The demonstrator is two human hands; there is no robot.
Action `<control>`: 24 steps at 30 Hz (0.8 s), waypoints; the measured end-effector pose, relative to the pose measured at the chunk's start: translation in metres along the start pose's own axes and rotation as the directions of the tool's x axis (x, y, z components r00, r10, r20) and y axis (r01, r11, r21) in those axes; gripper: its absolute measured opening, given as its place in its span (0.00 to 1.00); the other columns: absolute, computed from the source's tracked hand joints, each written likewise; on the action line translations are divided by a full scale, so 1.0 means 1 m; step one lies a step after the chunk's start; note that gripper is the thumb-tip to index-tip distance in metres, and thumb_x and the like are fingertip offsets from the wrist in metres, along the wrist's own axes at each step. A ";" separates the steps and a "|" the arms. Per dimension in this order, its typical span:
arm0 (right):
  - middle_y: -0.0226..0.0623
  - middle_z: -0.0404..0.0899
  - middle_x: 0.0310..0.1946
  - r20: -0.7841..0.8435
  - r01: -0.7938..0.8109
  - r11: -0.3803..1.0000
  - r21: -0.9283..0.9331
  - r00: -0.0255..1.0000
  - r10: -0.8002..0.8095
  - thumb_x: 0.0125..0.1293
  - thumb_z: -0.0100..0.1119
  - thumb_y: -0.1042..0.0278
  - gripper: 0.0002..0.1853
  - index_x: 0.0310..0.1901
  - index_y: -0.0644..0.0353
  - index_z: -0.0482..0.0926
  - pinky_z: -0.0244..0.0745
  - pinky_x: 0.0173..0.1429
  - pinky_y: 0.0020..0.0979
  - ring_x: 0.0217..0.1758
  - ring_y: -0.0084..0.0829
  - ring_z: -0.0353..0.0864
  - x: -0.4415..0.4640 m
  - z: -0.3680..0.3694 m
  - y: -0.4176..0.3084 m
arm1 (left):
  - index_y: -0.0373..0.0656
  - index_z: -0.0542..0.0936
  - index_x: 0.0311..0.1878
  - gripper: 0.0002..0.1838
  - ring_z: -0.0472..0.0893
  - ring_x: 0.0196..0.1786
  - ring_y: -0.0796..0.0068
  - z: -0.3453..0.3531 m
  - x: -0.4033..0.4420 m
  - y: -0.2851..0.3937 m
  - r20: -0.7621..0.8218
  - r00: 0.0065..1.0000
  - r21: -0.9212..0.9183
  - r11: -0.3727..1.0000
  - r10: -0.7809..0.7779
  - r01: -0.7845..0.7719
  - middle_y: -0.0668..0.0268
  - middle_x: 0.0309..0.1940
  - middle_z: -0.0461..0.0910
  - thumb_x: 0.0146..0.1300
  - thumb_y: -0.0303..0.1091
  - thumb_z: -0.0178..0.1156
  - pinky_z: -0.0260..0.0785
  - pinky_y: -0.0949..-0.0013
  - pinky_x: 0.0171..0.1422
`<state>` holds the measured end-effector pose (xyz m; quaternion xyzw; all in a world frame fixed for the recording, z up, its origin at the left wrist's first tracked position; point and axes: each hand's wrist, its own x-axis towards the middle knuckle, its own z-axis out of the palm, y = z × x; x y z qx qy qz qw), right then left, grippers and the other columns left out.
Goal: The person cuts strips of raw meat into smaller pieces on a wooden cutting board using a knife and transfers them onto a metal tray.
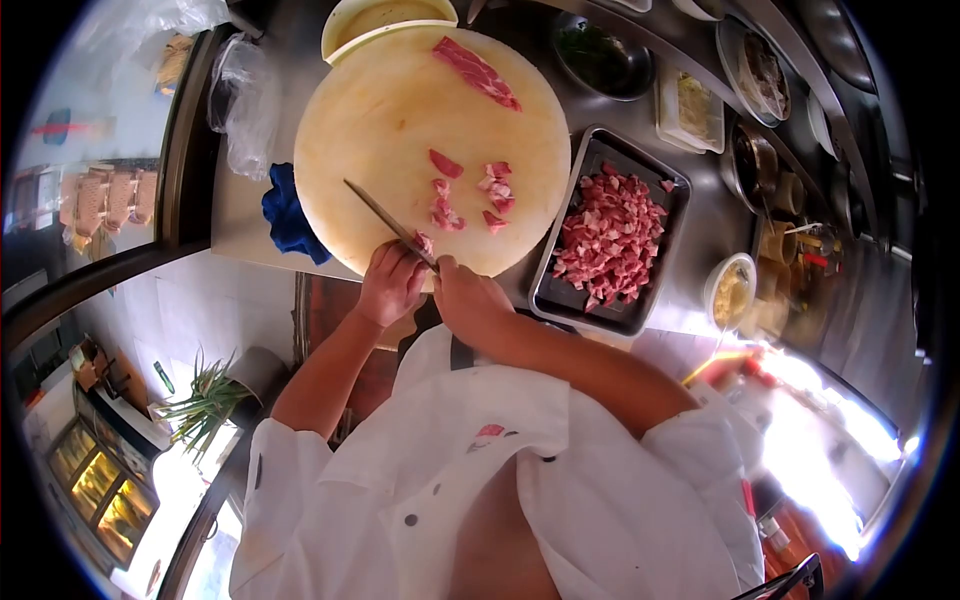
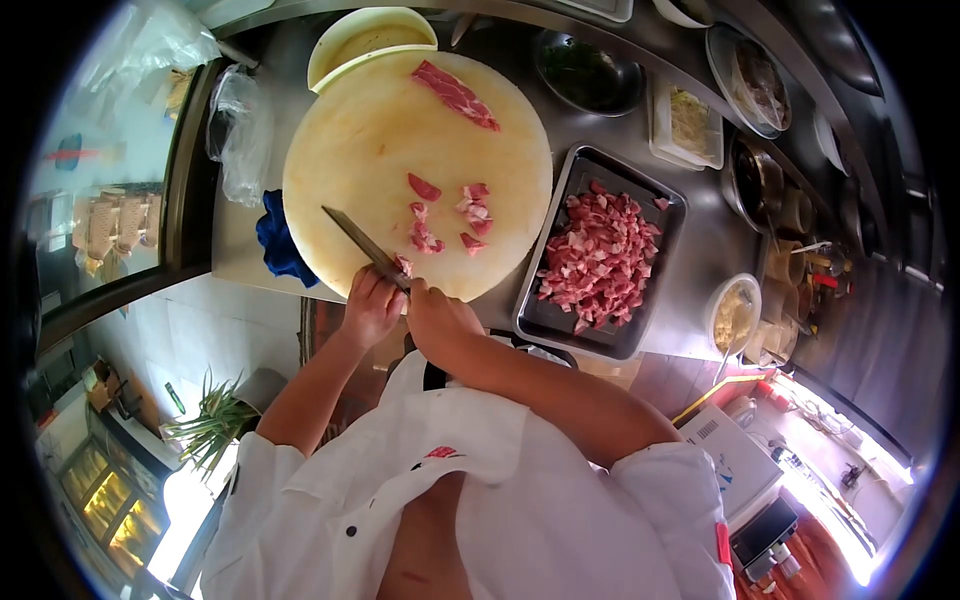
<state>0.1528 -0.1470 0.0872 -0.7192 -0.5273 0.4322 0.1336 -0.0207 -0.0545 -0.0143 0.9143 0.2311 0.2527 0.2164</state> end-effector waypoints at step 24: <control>0.52 0.88 0.40 0.192 0.181 0.978 -0.108 0.969 -0.158 0.81 0.50 0.57 0.15 0.53 0.62 0.77 0.82 0.49 0.59 0.43 0.59 0.88 -0.013 -0.023 0.016 | 0.43 0.86 0.50 0.10 0.85 0.52 0.52 -0.088 0.150 0.008 0.072 0.984 -0.030 0.986 -0.163 0.165 0.61 0.47 0.86 0.66 0.25 0.67 0.79 0.55 0.55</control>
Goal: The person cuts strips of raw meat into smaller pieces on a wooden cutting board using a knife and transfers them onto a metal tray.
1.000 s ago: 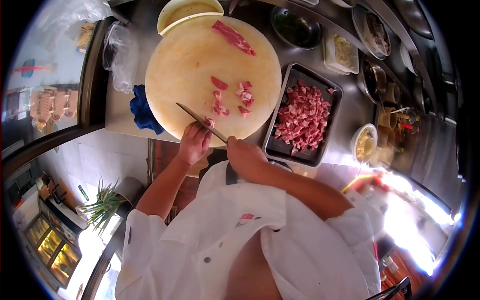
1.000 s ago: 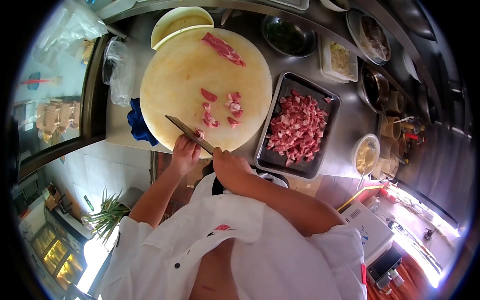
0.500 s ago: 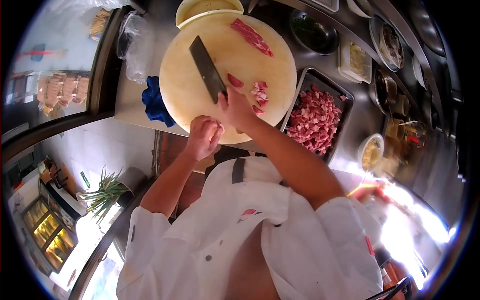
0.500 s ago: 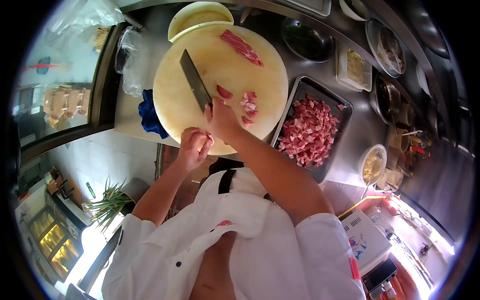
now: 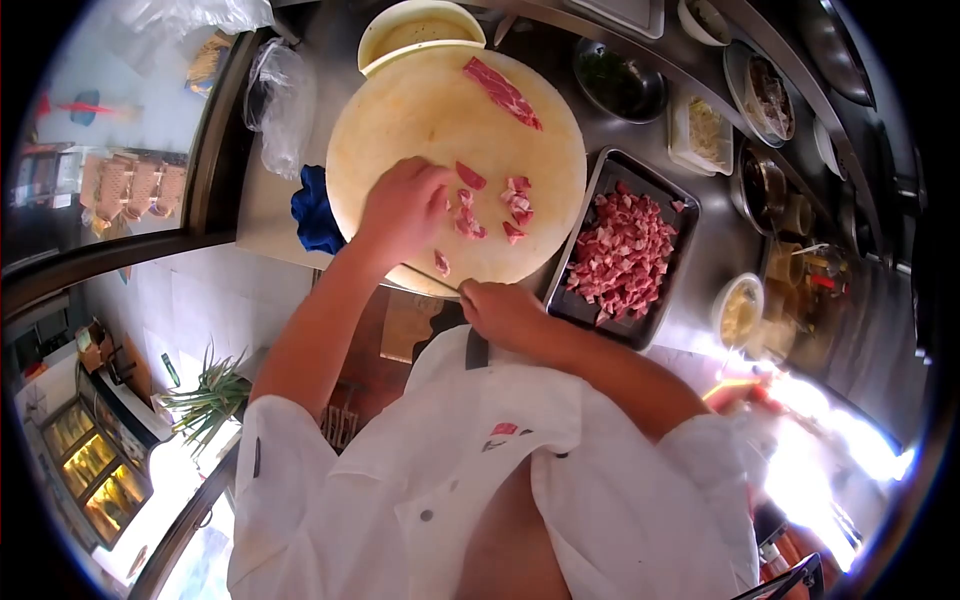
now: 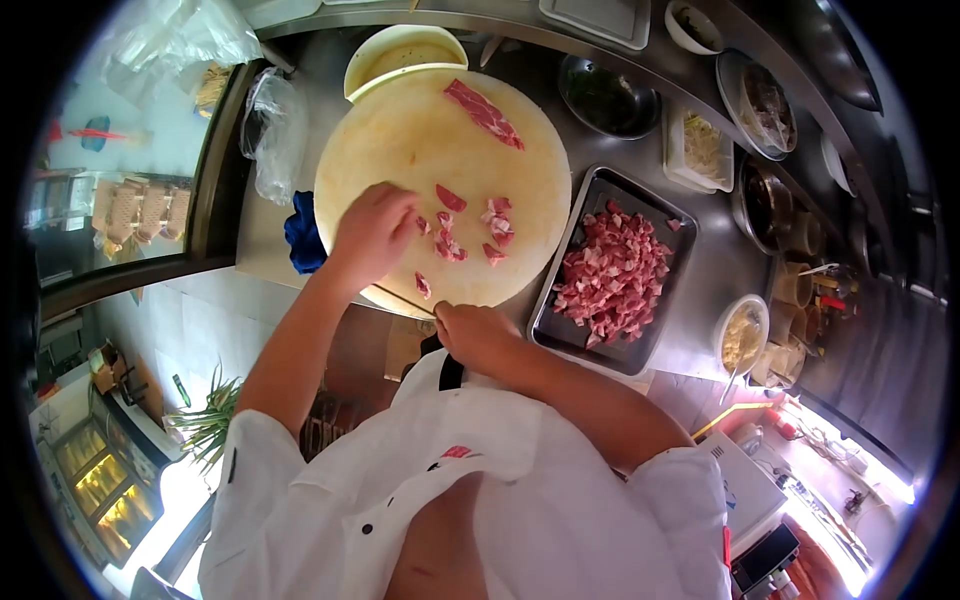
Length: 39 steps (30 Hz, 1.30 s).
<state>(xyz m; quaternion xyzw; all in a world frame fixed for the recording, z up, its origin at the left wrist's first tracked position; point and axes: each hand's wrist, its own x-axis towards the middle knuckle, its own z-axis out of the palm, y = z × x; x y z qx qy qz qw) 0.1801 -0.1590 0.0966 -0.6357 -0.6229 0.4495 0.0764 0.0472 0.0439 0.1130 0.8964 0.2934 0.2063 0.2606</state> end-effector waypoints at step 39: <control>0.50 0.86 0.36 -0.221 -0.059 0.989 -0.132 0.975 0.029 0.81 0.51 0.60 0.11 0.47 0.60 0.76 0.84 0.45 0.56 0.39 0.56 0.88 -0.010 -0.039 0.019 | 0.52 0.88 0.57 0.19 0.84 0.51 0.60 0.074 -0.100 -0.033 -0.250 0.967 0.091 0.995 0.057 -0.035 0.68 0.48 0.84 0.63 0.24 0.70 0.79 0.57 0.54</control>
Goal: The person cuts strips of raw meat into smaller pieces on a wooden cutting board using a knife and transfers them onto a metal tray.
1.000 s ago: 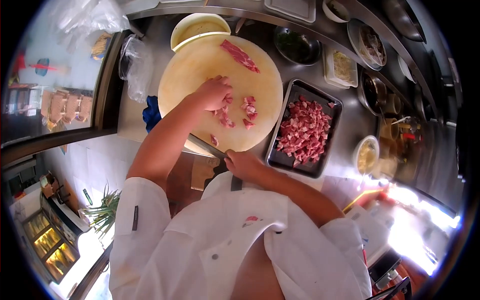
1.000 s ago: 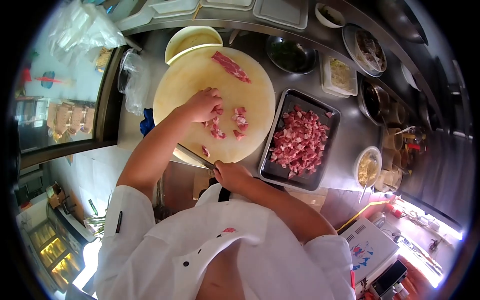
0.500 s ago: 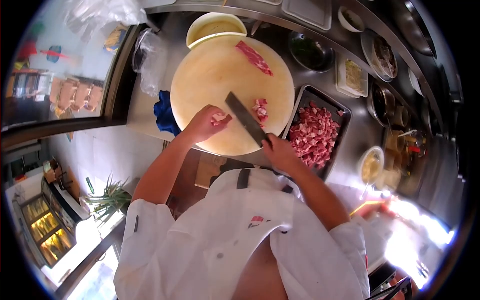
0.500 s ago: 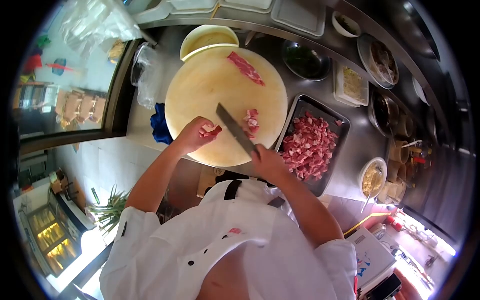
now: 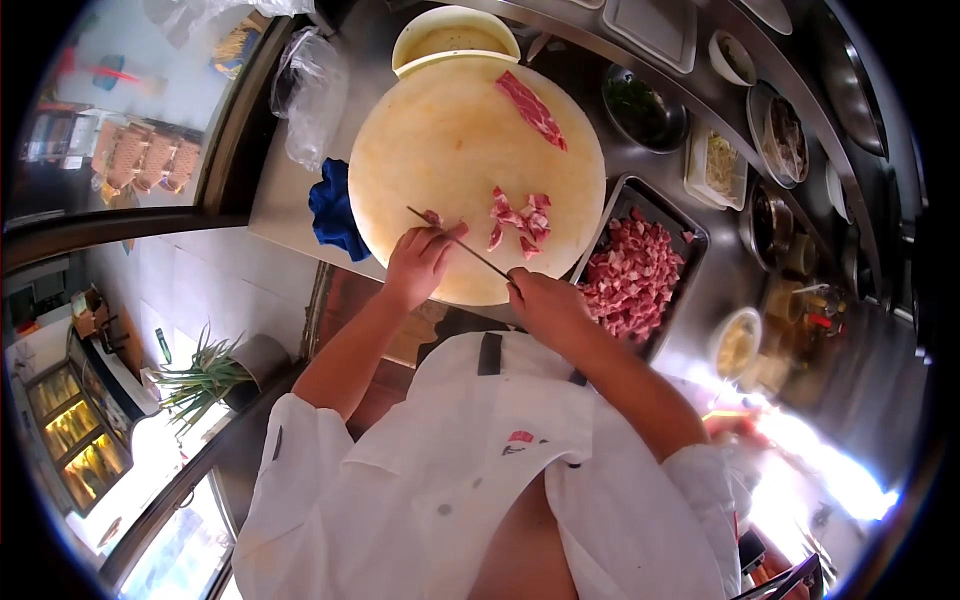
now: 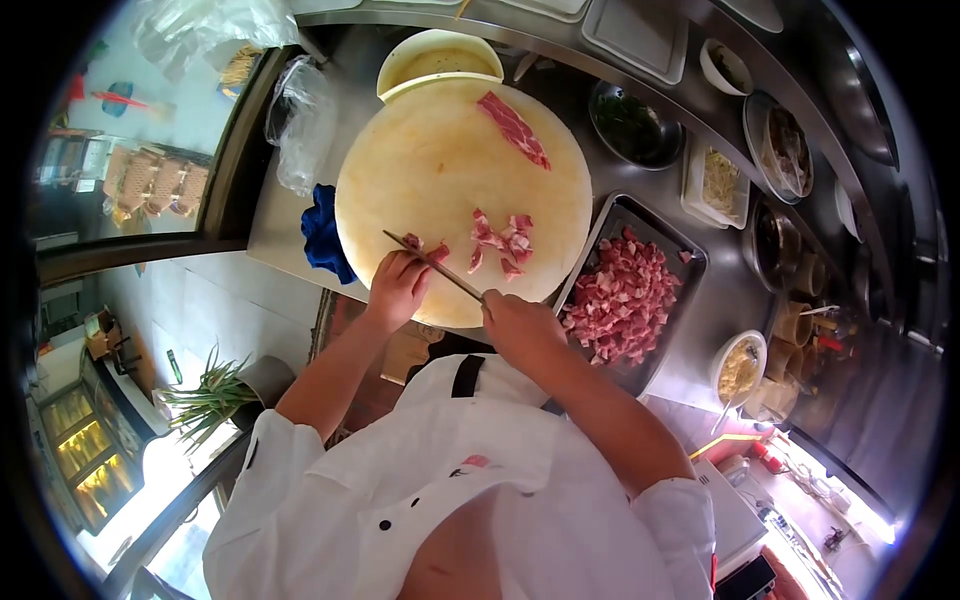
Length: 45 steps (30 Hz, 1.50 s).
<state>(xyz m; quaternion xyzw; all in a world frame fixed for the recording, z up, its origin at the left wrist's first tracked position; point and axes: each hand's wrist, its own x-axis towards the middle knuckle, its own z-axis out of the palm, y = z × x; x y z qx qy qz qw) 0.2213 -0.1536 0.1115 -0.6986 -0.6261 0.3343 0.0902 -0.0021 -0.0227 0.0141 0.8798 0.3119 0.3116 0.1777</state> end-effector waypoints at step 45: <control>0.29 0.71 0.23 0.164 -0.233 0.053 0.971 0.812 0.560 0.82 0.64 0.55 0.16 0.40 0.53 0.71 0.65 0.21 0.33 0.19 0.26 0.70 -0.068 0.067 0.132 | 0.33 0.65 0.80 0.47 0.65 0.83 0.37 0.088 0.056 0.042 0.180 0.980 -0.045 0.995 -0.084 0.093 0.42 0.79 0.67 0.68 0.55 0.69 0.57 0.42 0.86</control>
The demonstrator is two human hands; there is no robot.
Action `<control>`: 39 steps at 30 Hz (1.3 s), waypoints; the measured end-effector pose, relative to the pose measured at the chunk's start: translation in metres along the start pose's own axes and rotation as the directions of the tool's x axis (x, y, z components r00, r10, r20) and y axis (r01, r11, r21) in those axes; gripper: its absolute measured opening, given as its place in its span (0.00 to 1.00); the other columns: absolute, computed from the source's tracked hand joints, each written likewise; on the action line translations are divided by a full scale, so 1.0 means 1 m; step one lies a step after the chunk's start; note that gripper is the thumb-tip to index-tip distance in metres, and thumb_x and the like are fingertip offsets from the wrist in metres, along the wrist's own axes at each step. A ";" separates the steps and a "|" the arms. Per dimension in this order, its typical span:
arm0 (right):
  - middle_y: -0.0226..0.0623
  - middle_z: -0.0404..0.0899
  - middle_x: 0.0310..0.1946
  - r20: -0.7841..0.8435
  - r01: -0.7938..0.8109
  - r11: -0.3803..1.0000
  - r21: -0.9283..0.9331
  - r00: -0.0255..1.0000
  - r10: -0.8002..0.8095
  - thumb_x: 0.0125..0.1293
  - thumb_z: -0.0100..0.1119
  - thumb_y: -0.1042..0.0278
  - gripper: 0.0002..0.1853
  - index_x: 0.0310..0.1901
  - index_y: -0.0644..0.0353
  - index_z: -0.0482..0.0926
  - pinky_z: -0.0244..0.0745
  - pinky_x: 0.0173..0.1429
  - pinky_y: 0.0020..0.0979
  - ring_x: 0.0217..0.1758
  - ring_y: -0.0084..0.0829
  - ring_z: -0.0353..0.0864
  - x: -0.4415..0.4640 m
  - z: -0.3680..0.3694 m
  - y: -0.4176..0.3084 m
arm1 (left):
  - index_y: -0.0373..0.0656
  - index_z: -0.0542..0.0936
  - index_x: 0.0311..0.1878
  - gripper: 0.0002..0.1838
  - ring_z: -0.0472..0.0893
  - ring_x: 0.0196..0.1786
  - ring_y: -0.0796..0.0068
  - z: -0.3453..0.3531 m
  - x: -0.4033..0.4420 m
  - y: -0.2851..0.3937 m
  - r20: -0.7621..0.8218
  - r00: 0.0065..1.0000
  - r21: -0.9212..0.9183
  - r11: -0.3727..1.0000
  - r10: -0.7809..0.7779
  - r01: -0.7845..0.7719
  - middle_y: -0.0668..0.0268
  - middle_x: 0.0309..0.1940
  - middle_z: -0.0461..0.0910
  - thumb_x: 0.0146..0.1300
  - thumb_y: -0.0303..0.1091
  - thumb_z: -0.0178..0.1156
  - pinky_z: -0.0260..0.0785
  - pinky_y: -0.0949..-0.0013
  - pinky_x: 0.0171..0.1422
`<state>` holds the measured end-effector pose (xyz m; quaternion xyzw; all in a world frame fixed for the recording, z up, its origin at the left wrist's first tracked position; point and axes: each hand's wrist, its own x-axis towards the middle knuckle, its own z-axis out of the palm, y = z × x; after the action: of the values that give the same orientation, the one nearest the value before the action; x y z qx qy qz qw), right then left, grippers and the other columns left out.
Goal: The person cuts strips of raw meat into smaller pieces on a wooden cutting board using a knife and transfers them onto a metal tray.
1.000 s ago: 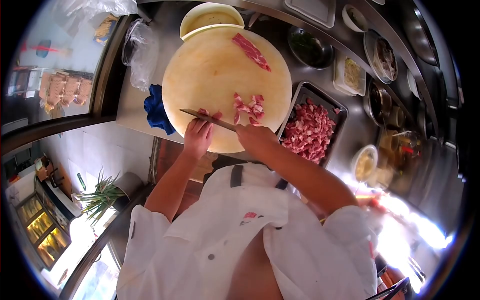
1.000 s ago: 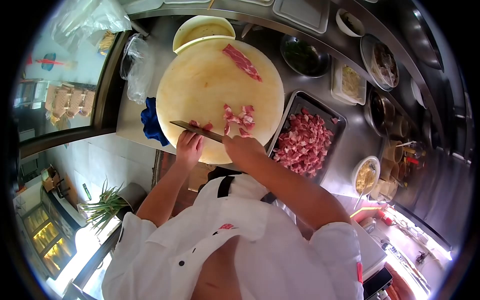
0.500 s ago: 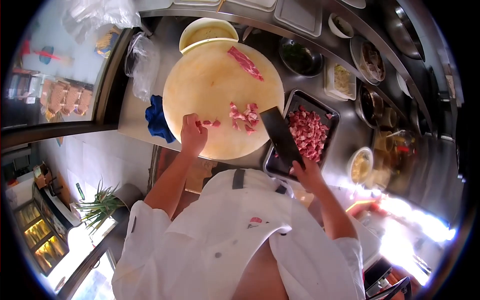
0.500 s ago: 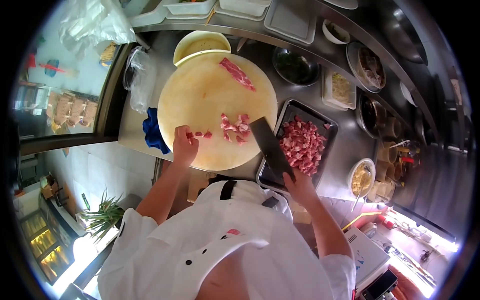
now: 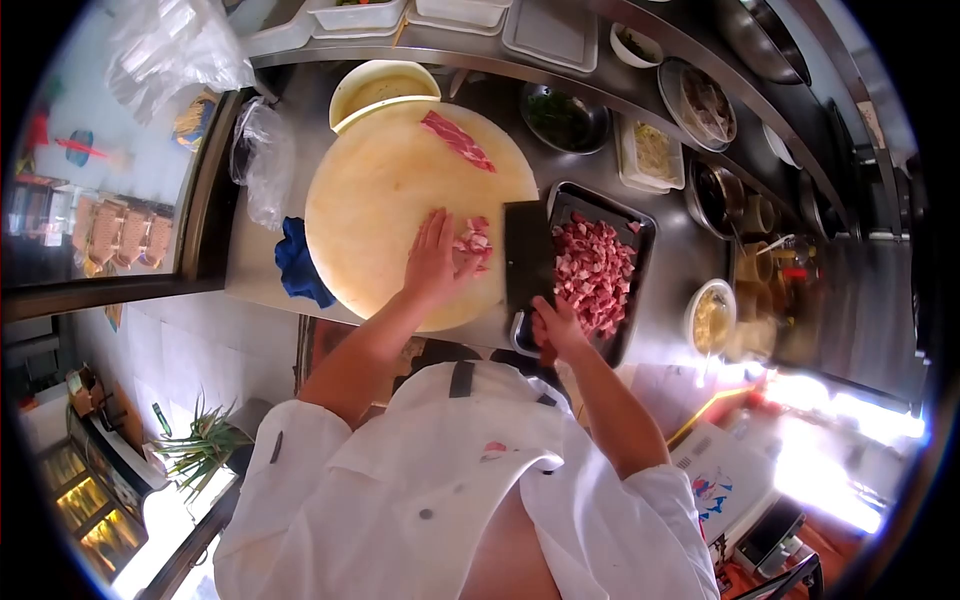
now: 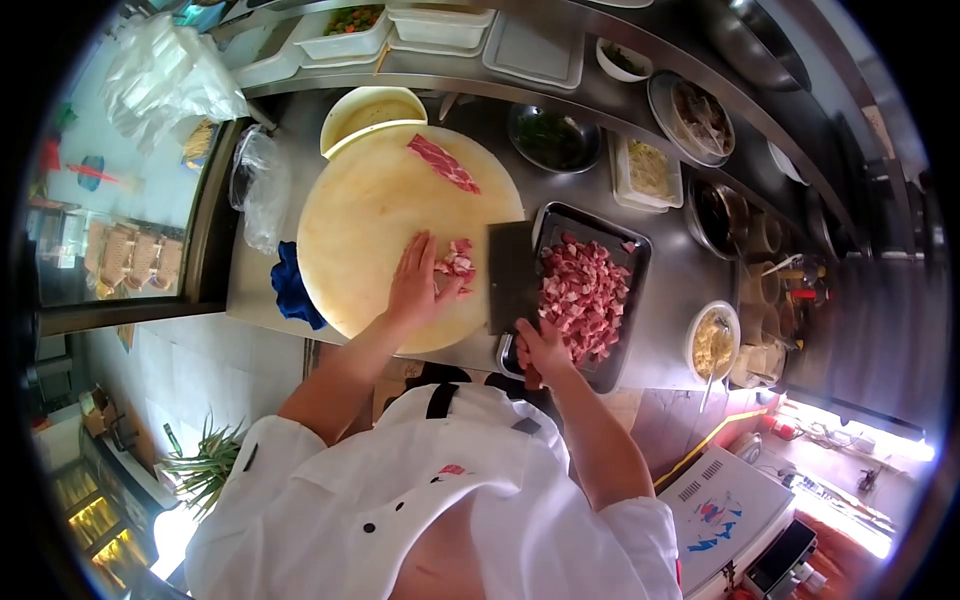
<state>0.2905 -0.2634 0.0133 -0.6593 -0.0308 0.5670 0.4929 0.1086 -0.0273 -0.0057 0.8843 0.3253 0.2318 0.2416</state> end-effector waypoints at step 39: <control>0.28 0.72 0.21 -0.536 0.115 0.993 -0.024 0.837 -0.110 0.83 0.60 0.60 0.13 0.43 0.61 0.74 0.68 0.22 0.31 0.19 0.22 0.72 -0.217 -0.257 0.009 | 0.40 0.84 0.67 0.23 0.78 0.72 0.70 0.108 0.068 0.205 0.407 0.886 -0.698 0.550 -0.222 0.459 0.61 0.68 0.84 0.85 0.47 0.52 0.62 0.64 0.82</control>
<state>0.4086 -0.5559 0.1301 -0.7863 0.0720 0.3304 0.5171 0.3113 -0.1480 0.0468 0.6326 0.3226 0.1739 0.6823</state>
